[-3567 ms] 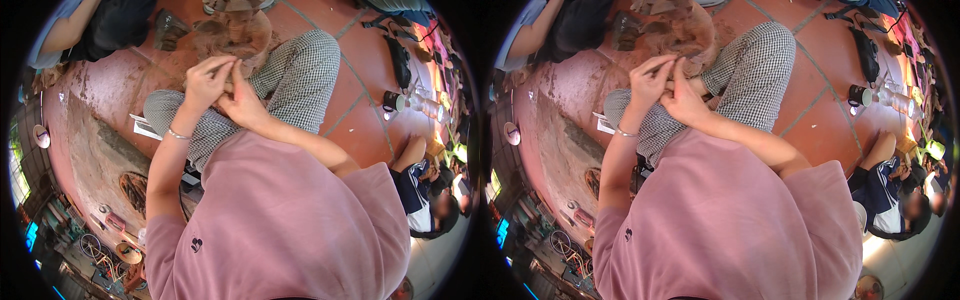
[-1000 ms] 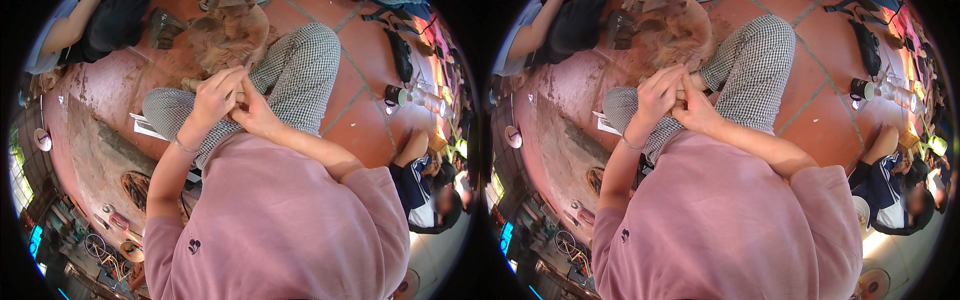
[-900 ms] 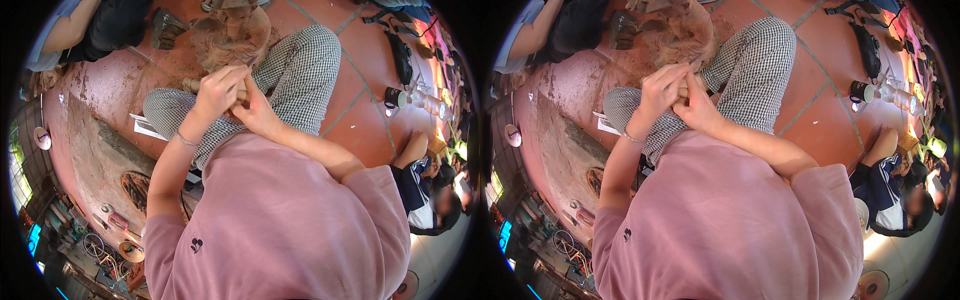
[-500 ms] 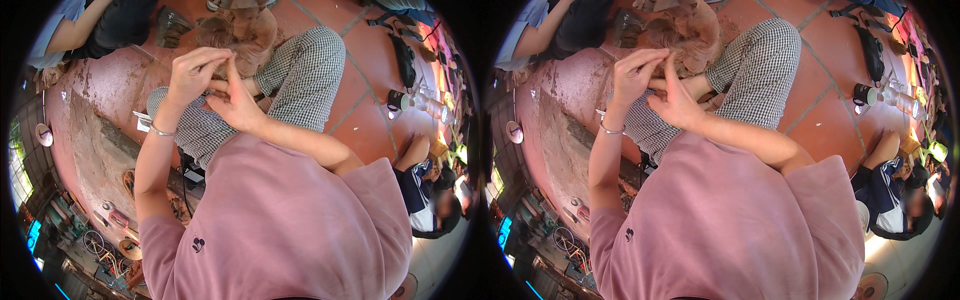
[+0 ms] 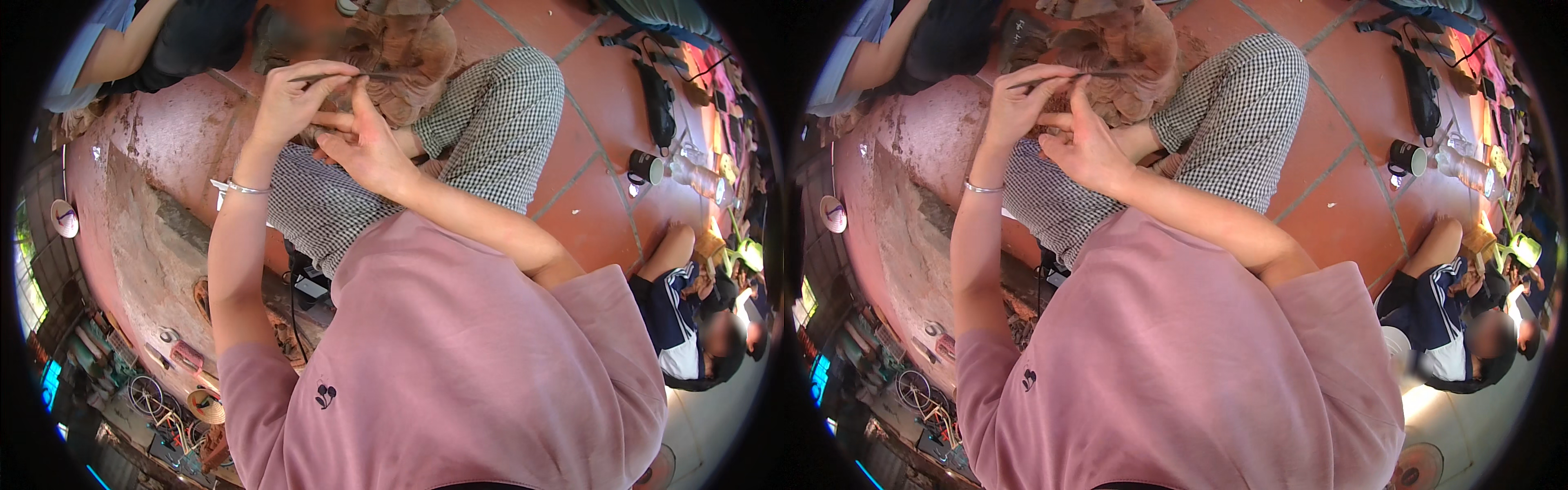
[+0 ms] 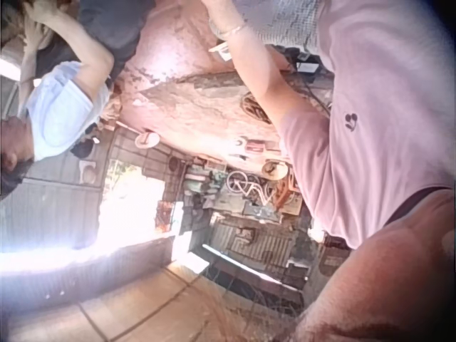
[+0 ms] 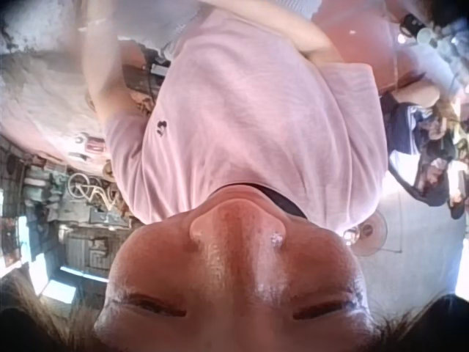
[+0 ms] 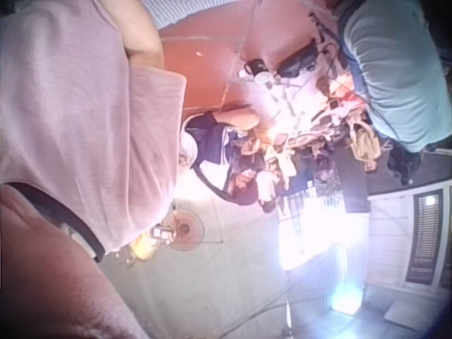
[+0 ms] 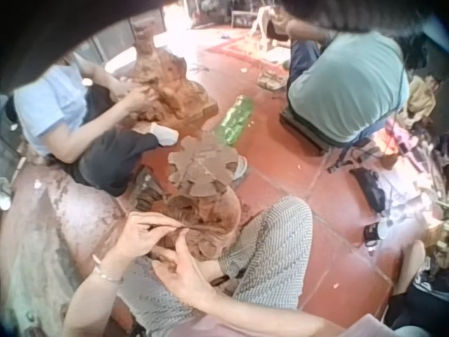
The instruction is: The person sits cross-legged on the floor and carves a large piece of wood using a small knife. They hold the wood with their left hand and carefully scrape and shape the surface with the knife in their right hand. The task involves repetitive scraping motions to refine the wood's texture.
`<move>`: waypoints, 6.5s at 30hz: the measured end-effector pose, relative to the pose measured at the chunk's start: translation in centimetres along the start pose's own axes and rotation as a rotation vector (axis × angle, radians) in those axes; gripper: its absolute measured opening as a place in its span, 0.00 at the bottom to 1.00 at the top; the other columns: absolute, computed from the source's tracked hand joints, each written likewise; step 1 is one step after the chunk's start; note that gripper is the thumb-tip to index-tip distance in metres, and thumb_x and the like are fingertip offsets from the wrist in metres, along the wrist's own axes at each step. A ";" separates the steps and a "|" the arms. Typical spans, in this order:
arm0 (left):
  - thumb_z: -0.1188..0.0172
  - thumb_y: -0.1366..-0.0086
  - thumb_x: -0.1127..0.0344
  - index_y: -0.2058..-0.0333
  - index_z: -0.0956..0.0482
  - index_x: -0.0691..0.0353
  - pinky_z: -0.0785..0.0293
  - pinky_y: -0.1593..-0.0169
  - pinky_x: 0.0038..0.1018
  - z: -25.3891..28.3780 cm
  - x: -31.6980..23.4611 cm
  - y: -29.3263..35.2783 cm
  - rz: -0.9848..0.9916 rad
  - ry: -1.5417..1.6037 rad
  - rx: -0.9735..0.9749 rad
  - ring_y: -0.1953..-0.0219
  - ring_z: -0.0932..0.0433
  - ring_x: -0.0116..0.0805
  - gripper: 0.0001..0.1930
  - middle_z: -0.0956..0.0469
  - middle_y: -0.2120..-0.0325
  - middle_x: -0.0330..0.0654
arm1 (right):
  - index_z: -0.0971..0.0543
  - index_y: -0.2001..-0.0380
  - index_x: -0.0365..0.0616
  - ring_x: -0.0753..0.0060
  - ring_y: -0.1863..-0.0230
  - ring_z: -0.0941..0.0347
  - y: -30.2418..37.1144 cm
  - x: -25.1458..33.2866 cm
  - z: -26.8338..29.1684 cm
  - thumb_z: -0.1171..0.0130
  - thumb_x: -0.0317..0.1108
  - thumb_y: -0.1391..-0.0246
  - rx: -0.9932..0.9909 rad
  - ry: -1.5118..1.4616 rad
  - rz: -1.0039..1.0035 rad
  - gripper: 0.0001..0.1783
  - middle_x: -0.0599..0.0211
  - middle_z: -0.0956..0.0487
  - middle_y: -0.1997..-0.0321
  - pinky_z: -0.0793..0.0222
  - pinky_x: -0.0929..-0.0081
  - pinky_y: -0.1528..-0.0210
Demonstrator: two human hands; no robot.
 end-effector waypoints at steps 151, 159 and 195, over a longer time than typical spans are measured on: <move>0.45 0.36 0.67 0.66 0.25 0.68 0.27 0.68 0.35 -0.7 -1.1 3.7 -0.038 0.056 -0.665 0.73 0.22 0.49 0.08 0.23 0.75 0.55 | 0.18 0.65 0.46 0.50 0.59 0.21 -10.6 3.3 3.0 0.29 0.38 0.61 0.802 2.018 0.114 0.17 0.56 0.17 0.64 0.24 0.57 0.57; 0.45 0.35 0.67 0.66 0.25 0.69 0.28 0.69 0.32 -0.5 -0.5 3.7 0.027 0.063 -0.706 0.76 0.23 0.39 0.09 0.24 0.79 0.53 | 0.17 0.70 0.44 0.48 0.62 0.20 -11.5 2.8 3.1 0.33 0.36 0.60 0.831 1.992 0.096 0.12 0.56 0.17 0.67 0.23 0.56 0.60; 0.48 0.34 0.65 0.67 0.24 0.69 0.26 0.66 0.34 -0.8 1.8 4.1 0.125 0.120 -0.745 0.72 0.20 0.46 0.11 0.23 0.76 0.55 | 0.16 0.65 0.48 0.52 0.60 0.19 -11.6 2.3 1.3 0.27 0.38 0.65 0.854 2.114 0.066 0.18 0.60 0.16 0.65 0.22 0.59 0.59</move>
Point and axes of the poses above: each hand's wrist, its own y-axis away from the middle knuckle, its own z-axis out of the back of the hand, x = y × z, the point moved 7 cm from there along -y, towards the middle knuckle
